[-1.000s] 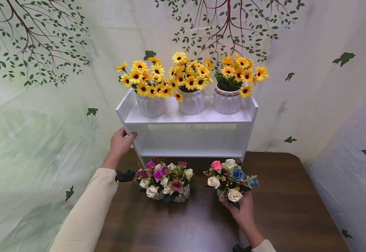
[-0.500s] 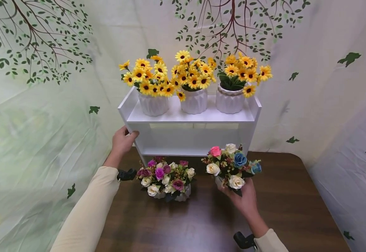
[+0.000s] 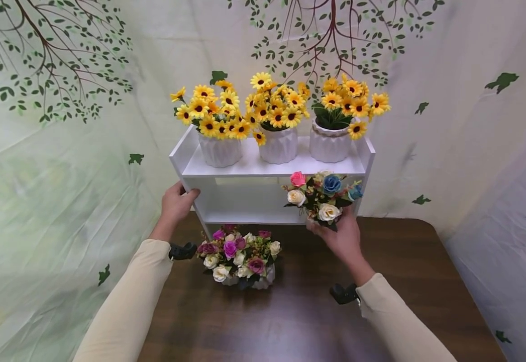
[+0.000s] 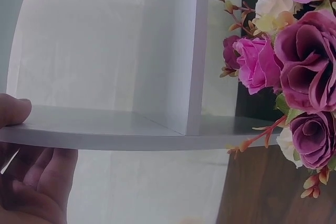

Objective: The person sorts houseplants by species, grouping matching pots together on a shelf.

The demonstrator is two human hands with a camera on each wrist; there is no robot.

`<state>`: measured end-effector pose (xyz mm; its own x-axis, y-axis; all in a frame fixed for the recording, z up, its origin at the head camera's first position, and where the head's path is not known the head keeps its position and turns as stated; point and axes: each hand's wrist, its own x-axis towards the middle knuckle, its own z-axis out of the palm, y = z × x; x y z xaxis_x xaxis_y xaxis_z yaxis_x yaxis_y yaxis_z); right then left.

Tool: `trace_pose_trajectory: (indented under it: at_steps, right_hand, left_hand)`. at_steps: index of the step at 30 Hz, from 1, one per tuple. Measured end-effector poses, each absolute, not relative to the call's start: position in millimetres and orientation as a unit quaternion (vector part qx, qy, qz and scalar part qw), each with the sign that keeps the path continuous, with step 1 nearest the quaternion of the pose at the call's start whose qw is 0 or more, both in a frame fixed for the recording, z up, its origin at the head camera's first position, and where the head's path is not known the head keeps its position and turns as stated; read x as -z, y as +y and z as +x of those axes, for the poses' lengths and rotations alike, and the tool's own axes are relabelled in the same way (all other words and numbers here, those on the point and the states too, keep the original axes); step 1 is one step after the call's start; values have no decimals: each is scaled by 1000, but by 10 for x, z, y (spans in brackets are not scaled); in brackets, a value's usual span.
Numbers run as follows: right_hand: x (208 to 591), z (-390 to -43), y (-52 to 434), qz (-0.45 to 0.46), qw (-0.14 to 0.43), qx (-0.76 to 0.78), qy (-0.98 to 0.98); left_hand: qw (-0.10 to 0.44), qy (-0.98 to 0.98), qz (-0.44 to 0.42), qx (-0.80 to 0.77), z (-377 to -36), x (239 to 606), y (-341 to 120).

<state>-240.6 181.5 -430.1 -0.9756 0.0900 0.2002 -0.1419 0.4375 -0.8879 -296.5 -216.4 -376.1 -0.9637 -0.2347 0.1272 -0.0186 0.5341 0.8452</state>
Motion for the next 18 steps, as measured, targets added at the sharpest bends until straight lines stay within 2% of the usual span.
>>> trace_pose_trajectory:
  at_steps: [10,18]
  right_hand:
    - [4281,-2753,1686,33,92,-479,-872]
    - [4263,-2972,1695,-11,80,-461,-884]
  left_hand:
    - [117,-870,67,474,-2963,3770,-2160]
    - [119,-868,68,478,-2970,3764,-2164]
